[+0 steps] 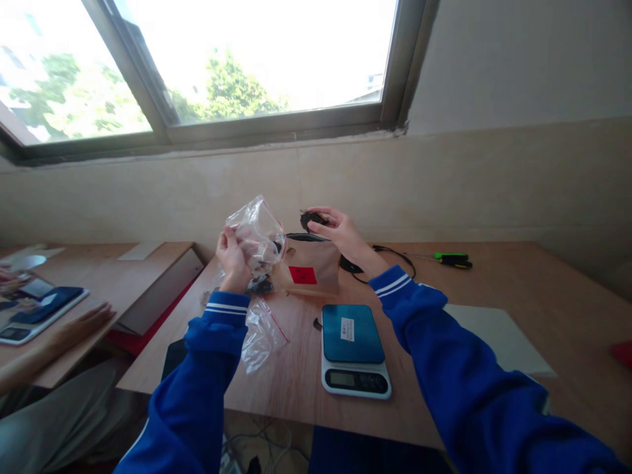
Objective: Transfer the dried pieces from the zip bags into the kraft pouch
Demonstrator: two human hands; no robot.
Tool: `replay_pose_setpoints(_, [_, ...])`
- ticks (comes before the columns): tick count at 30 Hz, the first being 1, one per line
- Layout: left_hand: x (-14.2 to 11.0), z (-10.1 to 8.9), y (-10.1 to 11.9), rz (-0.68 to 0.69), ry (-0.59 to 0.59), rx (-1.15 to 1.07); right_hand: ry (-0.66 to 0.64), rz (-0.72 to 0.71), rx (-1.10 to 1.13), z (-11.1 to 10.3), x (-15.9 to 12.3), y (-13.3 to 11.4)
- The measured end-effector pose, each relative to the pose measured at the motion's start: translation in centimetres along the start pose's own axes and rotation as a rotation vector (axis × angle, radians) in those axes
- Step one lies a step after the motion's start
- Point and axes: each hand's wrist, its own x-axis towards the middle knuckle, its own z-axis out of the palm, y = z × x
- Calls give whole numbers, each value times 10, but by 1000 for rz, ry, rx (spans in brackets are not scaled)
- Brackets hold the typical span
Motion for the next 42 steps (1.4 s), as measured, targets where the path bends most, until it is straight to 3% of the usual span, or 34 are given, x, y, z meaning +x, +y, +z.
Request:
replay_pose_setpoints(4, [-2,-15,-1,9,59,-48,-99,-79,-354,-4,5,-3])
replay_pose_setpoints(10, [-2,-28,-5,7,83,-62,-459,-210,-747,0,16,-19])
replay_pose_setpoints(13, [-3,-32,-5,28,97,-71,-554,-217,-950,5,19,-28])
replay_pose_setpoints(17, [-7,-34,-4,43,77,-90,-588,-121,-1149,9,19,-32])
replay_pose_setpoints(22, [-15,-34,0,15,44,-81,-631,-179,-1089,6,10,-37])
replay_pose_setpoints(24, [-18,-36,3,7,50,-66,-553,-286,-1014,7,0,-42])
replay_pose_setpoints(27, [-22,-43,8,-26,109,-42,-333,-437,-881,12,-29,-44])
replay_pose_setpoints(29, [-24,-49,11,-53,177,-34,-313,-404,-799,17,-56,-32])
replay_pose_setpoints(30, [-26,-53,12,-60,213,-34,-403,-352,-777,19,-70,-22])
replay_pose_setpoints(33, [-31,-61,13,-65,277,-29,-852,-99,-875,23,-105,22])
replay_pose_setpoints(34, [-33,-63,12,-69,282,-27,-901,-2,-951,24,-113,38])
replay_pose_setpoints(38, [-39,-70,11,-101,277,-26,-939,129,-1045,27,-124,85])
replay_pose_setpoints(42, [-37,-77,14,-123,278,-32,-900,134,-1007,29,-117,103])
